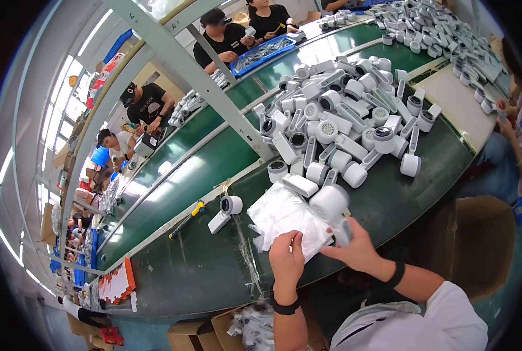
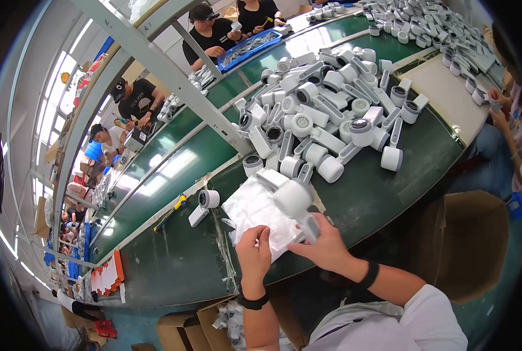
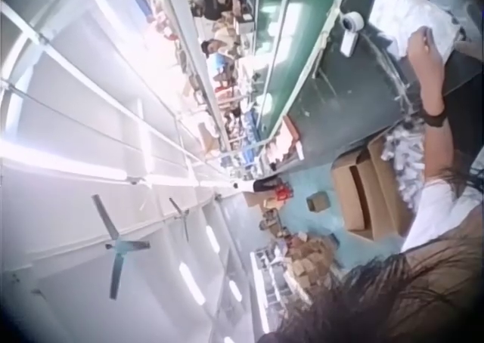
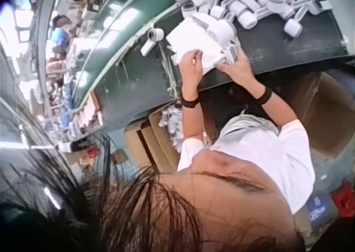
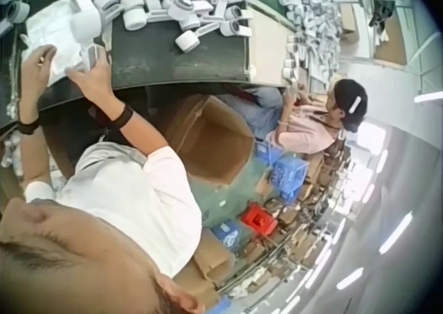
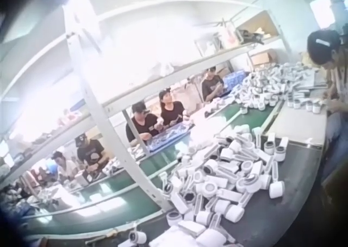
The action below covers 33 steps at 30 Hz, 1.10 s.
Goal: The person picks up a handheld fan, slides it into a plastic bag, and places the bagged fan into a cardboard box, repeating this process for several fans.
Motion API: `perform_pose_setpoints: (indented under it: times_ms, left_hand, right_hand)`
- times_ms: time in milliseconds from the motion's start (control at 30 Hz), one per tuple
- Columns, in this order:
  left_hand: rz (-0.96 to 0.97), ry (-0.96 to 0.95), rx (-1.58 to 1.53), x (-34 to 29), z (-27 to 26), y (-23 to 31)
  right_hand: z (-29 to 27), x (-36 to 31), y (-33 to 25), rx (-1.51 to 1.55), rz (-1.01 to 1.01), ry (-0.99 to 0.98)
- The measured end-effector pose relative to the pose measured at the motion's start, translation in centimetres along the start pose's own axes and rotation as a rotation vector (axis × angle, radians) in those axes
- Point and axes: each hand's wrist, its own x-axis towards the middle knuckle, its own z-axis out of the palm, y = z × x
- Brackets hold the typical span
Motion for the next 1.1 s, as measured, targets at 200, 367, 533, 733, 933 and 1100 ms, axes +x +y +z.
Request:
perform_pose_setpoints:
  times_ms: [200,367,533,733,933,1100]
  left_hand:
    - [-0.131,0.018,-0.181,-0.2,-0.2,0.7]
    - [-0.21,0.039,-0.288,-0.8,-1.2,0.3]
    - [0.07,-0.015,0.071,-0.4,-0.7,1.7]
    - [-0.28,-0.047,-0.302,-0.8,-0.1,1.5]
    - [-0.482,0.013,-0.533,-1.2,1.3,2.0]
    - [-0.47,0.0,-0.607,-1.4,2.1,1.9]
  right_hand:
    - [2.3,3.1,1.3,-0.251,-0.139,0.165]
    - [0.9,3.8,-1.6,-0.361,-0.232,0.17]
    - [0.4,3.9,-2.6,-0.463,-0.294,0.087]
    - [-1.1,3.3,-3.2,-0.437,-0.225,0.037]
    - [-0.6,0.6,-1.9,-0.131,-0.091,0.144]
    - [0.7,2.7,1.8,-0.04,-0.114,0.209]
